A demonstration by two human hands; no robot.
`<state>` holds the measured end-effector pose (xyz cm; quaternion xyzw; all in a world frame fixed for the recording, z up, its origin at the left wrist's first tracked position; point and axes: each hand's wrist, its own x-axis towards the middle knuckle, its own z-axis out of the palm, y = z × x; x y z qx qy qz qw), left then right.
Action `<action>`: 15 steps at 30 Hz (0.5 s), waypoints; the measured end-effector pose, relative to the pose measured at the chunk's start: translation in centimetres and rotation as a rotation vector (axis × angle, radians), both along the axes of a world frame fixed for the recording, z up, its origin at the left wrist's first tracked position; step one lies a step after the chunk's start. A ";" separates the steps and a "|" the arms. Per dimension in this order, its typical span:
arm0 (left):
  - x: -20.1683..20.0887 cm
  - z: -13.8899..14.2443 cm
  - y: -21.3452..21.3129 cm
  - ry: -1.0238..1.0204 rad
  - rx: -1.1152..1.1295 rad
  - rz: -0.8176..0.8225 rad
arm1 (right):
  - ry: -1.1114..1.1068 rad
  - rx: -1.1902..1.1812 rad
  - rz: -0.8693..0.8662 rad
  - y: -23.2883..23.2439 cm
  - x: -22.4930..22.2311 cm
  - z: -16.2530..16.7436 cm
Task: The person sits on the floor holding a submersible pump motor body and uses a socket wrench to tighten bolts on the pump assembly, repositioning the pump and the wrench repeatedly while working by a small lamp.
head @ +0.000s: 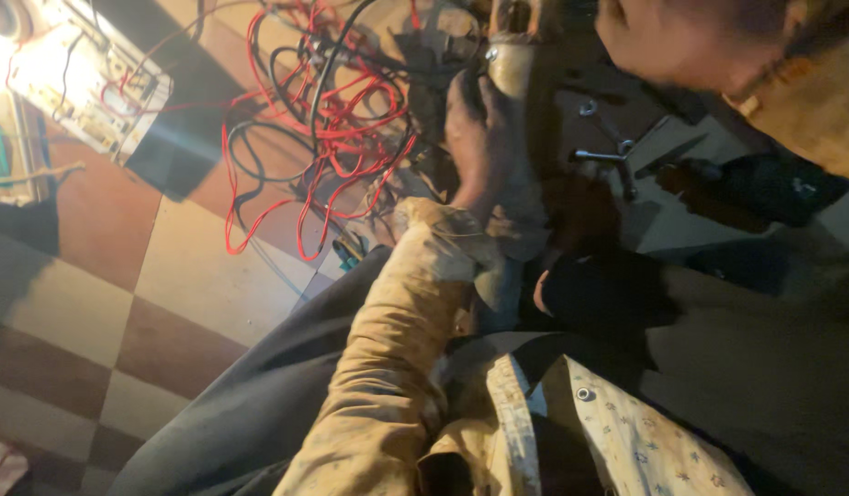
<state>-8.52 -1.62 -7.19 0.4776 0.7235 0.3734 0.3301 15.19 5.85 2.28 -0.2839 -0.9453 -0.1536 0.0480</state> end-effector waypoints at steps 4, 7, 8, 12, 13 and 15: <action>-2.6 0.5 2.1 0.045 -0.153 -0.132 | -0.218 -0.979 -0.771 -4.5 3.2 1.4; -5.5 0.2 4.9 -0.007 -0.350 -0.130 | -0.227 -0.903 -0.691 -8.1 4.9 1.1; -6.8 0.1 5.9 0.161 -0.118 -0.202 | -0.220 -0.900 -0.665 -9.2 5.4 0.6; -11.1 -0.2 10.2 -0.434 -0.023 -0.126 | -0.173 -1.008 -0.600 -13.7 7.1 -2.0; -11.8 0.0 11.3 -1.138 -0.198 0.102 | -0.165 -1.022 -0.584 -14.6 7.6 -2.8; -14.0 0.6 12.7 -0.477 -0.097 -0.269 | -0.154 -1.028 -0.588 -15.7 9.0 -4.3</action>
